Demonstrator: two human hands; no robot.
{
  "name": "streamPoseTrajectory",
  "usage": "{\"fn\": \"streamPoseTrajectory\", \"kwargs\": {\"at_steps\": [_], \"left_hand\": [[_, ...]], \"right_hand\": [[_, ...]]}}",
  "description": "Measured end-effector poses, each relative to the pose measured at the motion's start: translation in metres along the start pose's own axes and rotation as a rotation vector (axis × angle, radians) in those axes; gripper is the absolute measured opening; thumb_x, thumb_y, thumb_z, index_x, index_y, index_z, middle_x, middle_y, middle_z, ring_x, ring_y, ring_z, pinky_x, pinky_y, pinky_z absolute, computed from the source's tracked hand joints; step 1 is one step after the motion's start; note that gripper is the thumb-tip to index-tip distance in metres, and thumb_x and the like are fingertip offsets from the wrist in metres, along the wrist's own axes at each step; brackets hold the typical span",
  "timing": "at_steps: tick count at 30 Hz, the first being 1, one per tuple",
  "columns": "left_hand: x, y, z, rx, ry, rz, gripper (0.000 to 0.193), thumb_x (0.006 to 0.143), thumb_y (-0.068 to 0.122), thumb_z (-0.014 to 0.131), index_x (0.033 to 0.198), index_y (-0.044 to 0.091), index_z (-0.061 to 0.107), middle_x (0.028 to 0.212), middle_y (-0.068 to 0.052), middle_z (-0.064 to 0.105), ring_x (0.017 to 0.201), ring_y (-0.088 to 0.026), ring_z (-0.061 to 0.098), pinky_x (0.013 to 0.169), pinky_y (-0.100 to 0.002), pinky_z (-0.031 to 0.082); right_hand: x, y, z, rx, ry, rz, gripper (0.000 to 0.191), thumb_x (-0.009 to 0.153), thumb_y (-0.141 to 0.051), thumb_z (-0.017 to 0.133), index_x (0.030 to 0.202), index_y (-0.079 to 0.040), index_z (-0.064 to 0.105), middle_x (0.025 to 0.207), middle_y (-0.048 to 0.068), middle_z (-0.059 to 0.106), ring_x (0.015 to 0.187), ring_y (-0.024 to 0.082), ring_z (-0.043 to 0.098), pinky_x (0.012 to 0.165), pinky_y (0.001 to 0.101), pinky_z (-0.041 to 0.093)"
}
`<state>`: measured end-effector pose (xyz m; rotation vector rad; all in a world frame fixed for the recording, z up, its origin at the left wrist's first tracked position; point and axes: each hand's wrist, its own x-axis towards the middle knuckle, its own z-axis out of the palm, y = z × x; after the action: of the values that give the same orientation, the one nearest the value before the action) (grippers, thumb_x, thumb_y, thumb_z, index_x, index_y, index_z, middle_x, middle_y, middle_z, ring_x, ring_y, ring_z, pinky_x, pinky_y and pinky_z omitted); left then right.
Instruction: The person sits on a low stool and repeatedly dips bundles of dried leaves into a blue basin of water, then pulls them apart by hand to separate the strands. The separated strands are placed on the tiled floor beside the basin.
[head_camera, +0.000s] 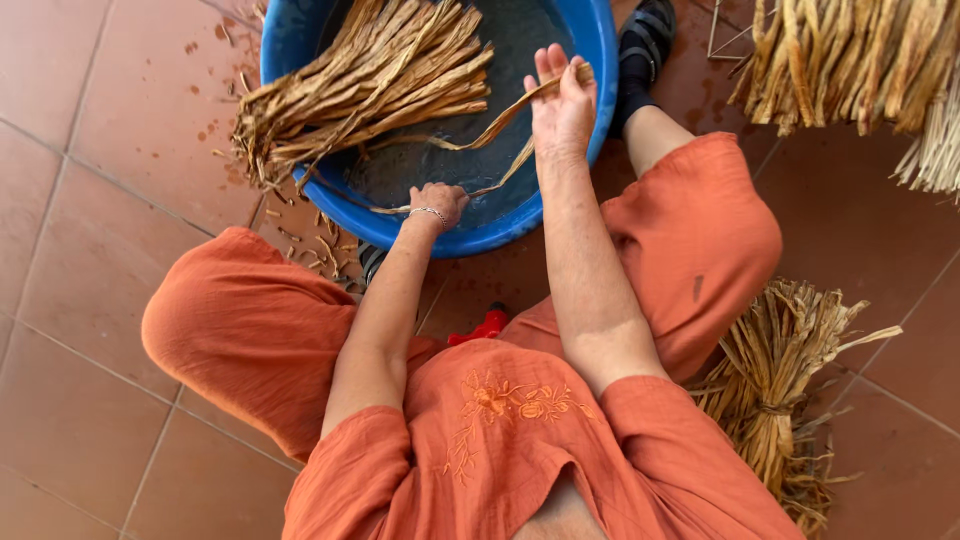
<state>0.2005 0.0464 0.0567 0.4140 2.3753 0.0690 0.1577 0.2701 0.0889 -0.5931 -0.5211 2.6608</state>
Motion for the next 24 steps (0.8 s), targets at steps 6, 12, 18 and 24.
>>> {"fn": "streamPoseTrajectory", "kwargs": {"at_steps": [6,12,18,24], "left_hand": [[-0.011,-0.012,-0.066,0.075,0.115,0.063,0.027,0.098,0.033,0.057,0.115,0.025,0.077,0.115,-0.013,0.074,0.109,-0.036,0.069,0.097,-0.05,0.053],[-0.032,-0.057,-0.127,-0.126,0.276,-0.097,0.03,0.088,0.023,0.057,0.105,0.024,0.081,0.113,-0.018,0.072,0.107,-0.04,0.067,0.099,-0.047,0.051],[-0.037,-0.067,-0.148,-0.298,0.631,0.093,0.025,0.087,0.026,0.059,0.094,0.014,0.081,0.094,-0.019,0.074,0.091,-0.04,0.069,0.085,-0.048,0.055],[-0.027,-0.066,-0.155,-0.548,0.756,0.263,0.025,0.087,0.022,0.059,0.088,0.009,0.08,0.077,-0.015,0.074,0.069,-0.029,0.071,0.069,-0.041,0.057]], "right_hand": [[-0.006,-0.04,0.015,-0.392,0.079,-0.233,0.008,0.104,-0.014,0.061,0.112,-0.016,0.06,0.12,0.002,0.076,0.115,0.015,0.064,0.105,0.0483,0.036],[-0.019,-0.022,-0.016,-0.479,0.29,-0.349,0.012,0.099,-0.019,0.062,0.111,-0.014,0.061,0.093,0.003,0.07,0.078,0.011,0.065,0.073,0.0307,0.051],[-0.018,-0.006,-0.035,-0.652,0.416,-0.222,0.015,0.099,-0.021,0.068,0.107,-0.01,0.062,0.081,-0.002,0.057,0.058,0.007,0.047,0.046,0.0232,0.039],[-0.015,0.018,-0.038,-0.736,0.329,0.057,0.032,0.105,-0.034,0.057,0.108,-0.004,0.068,0.076,0.004,0.063,0.052,0.01,0.046,0.042,0.0253,0.035]]}}
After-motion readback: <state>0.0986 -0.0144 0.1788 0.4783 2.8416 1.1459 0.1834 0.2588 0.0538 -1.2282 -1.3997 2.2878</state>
